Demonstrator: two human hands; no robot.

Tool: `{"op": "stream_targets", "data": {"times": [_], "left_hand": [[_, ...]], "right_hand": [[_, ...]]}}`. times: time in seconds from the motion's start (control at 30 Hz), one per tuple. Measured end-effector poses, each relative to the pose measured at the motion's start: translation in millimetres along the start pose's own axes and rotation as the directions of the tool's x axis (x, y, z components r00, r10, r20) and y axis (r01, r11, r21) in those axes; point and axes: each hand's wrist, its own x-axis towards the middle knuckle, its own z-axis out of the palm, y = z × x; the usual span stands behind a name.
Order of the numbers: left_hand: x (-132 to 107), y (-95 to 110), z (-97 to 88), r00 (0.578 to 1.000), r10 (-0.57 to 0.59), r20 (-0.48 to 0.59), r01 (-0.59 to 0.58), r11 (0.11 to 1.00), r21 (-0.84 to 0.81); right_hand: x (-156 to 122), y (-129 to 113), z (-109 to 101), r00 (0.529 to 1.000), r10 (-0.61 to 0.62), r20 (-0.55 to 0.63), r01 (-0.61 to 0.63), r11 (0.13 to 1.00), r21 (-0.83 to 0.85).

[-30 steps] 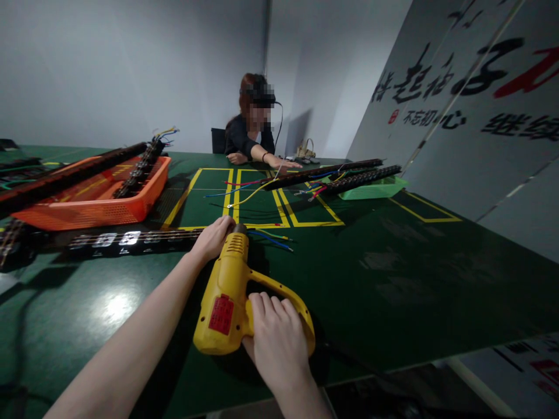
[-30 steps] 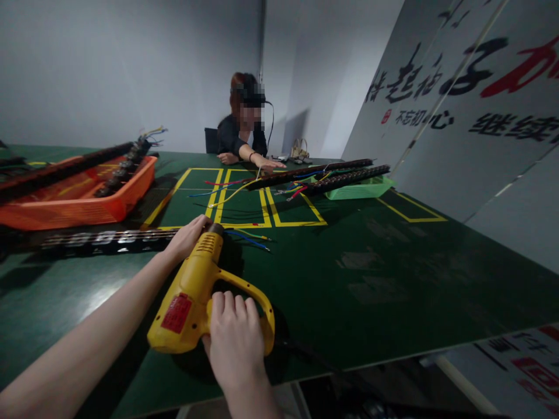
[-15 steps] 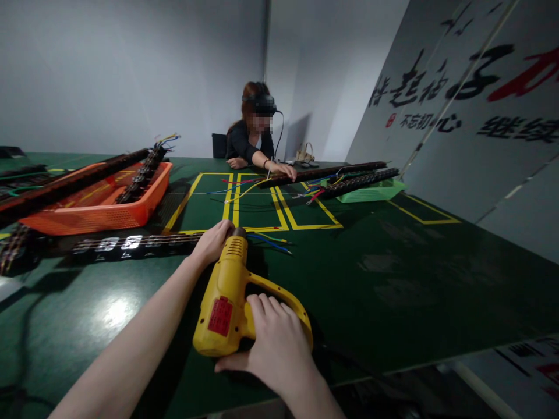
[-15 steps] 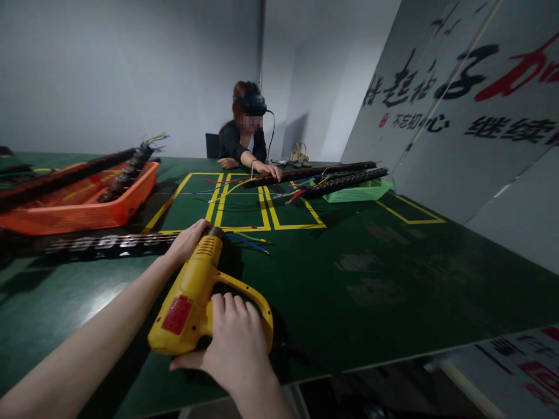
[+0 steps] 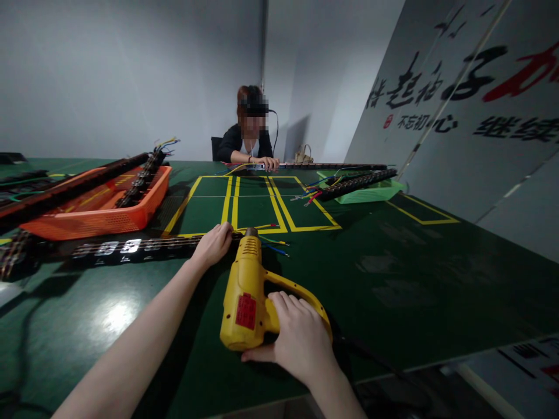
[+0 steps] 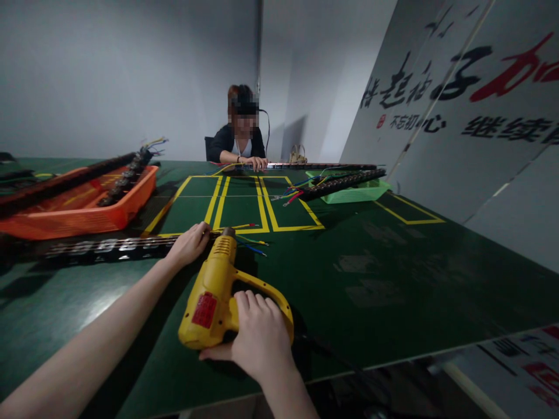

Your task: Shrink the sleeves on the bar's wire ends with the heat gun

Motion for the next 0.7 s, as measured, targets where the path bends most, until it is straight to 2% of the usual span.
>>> {"op": "stream_targets", "data": {"times": [0.3,0.7], "left_hand": [[0,1,-1.4,0.999,-0.017,0.032,0.016,1.000,0.008],[1,1,0.4,0.999,-0.049,0.012,0.050,0.999,-0.021]], "right_hand": [[-9,18,-4,0.998,0.050,-0.048,-0.051,0.998,-0.036],[-12,11,4,0.994,0.020,-0.111,-0.030,0.995,-0.090]]}}
